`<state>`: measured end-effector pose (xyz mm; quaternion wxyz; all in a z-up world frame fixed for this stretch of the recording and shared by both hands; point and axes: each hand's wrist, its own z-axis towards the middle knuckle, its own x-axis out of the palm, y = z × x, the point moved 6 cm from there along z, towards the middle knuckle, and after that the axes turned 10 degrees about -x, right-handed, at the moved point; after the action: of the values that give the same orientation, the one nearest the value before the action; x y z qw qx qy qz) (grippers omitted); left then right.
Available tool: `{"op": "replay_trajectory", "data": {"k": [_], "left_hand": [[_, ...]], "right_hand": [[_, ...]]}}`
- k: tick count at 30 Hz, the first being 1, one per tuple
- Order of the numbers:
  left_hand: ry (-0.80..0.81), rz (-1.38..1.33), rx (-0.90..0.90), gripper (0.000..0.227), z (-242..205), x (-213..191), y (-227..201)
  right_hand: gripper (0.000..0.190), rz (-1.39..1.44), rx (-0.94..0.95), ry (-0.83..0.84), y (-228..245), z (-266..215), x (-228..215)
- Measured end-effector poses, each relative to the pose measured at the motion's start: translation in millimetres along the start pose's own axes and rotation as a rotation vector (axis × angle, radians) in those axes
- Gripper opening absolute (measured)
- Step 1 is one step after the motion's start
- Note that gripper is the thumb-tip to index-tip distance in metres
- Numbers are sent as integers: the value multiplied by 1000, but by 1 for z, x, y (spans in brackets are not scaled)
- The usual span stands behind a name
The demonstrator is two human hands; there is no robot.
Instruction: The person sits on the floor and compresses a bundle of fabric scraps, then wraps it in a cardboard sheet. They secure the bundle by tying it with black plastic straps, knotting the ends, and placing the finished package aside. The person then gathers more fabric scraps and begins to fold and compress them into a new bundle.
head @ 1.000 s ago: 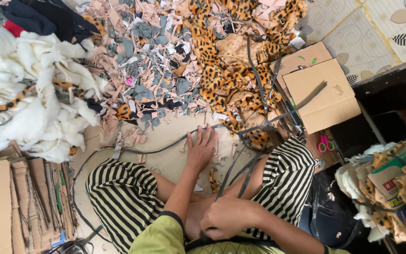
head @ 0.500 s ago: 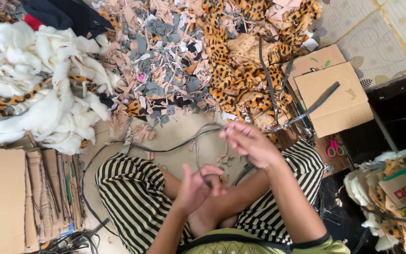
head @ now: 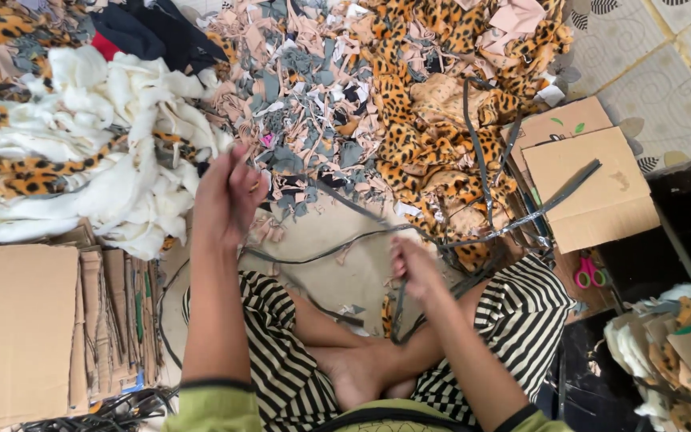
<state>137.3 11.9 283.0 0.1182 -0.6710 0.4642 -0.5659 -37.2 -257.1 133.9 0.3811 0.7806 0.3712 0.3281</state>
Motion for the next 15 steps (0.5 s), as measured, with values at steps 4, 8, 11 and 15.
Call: {"op": "replay_trajectory", "data": {"k": [4,8,11,15], "left_hand": [[-94,374,-8,34,79,54,-18],[15,920,161,21,186,51,-2],[-142,1805,-26,46,204,71,-3],[-219,1891,133,14,214,88,-3]], "right_hand": [[21,-238,53,41,-101,7,8],[23,-245,25,27,-126,4,20],[21,-32,153,-8,-156,13,13],[16,-335,97,63,-148,8,8]]}}
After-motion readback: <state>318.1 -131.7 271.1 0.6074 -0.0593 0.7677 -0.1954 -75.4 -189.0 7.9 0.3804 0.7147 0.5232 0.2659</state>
